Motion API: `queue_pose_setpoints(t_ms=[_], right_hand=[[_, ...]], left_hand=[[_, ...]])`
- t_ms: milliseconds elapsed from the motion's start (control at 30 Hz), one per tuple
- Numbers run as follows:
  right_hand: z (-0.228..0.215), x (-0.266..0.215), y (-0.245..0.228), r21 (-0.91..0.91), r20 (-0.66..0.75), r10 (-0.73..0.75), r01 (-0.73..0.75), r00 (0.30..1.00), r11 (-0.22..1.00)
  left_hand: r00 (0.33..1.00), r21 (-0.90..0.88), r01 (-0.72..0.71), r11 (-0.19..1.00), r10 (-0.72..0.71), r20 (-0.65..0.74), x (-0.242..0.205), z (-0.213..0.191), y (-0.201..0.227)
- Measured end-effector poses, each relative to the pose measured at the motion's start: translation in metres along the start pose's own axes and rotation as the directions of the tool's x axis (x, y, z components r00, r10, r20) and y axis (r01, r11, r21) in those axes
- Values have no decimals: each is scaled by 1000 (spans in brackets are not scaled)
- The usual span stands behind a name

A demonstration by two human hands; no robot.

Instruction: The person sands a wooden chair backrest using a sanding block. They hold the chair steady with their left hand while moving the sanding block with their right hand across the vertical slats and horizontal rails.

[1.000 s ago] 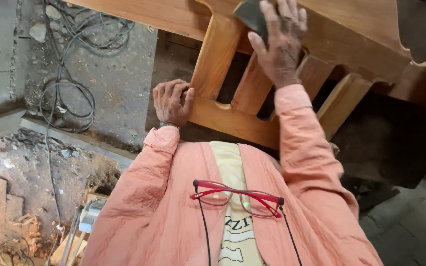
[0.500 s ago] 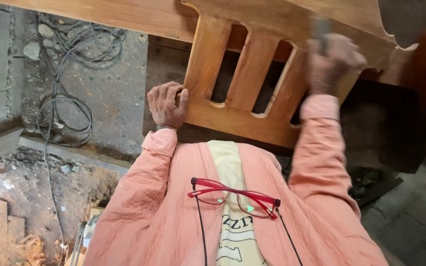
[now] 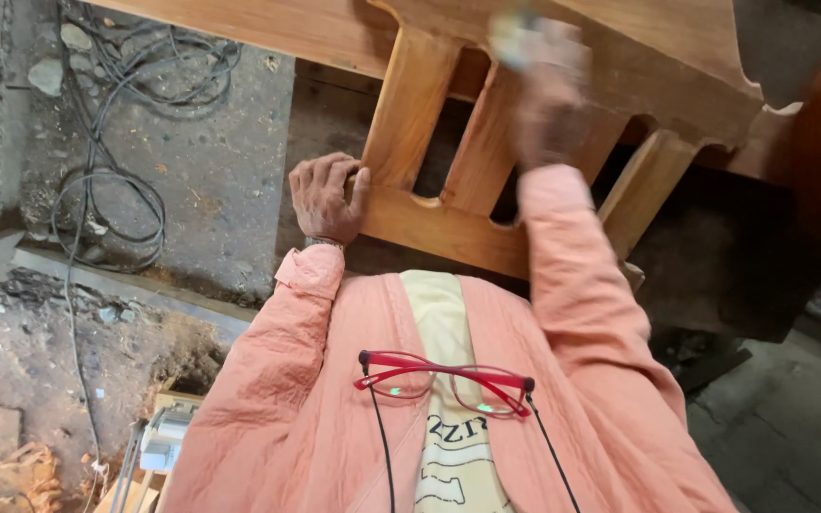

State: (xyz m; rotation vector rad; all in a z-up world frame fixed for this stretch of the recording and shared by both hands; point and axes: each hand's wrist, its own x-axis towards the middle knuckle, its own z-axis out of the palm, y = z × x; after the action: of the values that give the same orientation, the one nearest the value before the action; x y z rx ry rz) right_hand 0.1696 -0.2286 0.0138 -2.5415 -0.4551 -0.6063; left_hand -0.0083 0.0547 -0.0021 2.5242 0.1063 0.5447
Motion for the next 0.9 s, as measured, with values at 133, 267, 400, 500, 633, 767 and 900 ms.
queue_pose_setpoints(t_ms=[133,267,400,500,633,767,900], right_hand=[[32,8,-65,66,224,-155,144,962,987],[-7,-14,8,57,304,-118,106,945,993],[-75,-92,183,-100,-86,192,-201,978,975],[-113,-112,266,-229,-153,327,-356,932,906],[-50,-105,264,-885,250,287,339,925,-319],[0,-39,81,-417,-63,-51,20,997,909],[-10,-5,10,-203,308,51,13,950,979]], left_hand=[[1000,-3,8,1000,-8,22,0,-2,2],[999,-11,21,1000,-21,30,0,-1,2],[1000,1,11,1000,-11,-7,1,0,2],[1000,3,12,1000,-12,-15,1,0,3],[1000,6,15,1000,-14,-19,2,-1,3],[1000,7,8,1000,-8,-8,0,-2,3],[1000,1,25,1000,-25,13,0,-2,1]])
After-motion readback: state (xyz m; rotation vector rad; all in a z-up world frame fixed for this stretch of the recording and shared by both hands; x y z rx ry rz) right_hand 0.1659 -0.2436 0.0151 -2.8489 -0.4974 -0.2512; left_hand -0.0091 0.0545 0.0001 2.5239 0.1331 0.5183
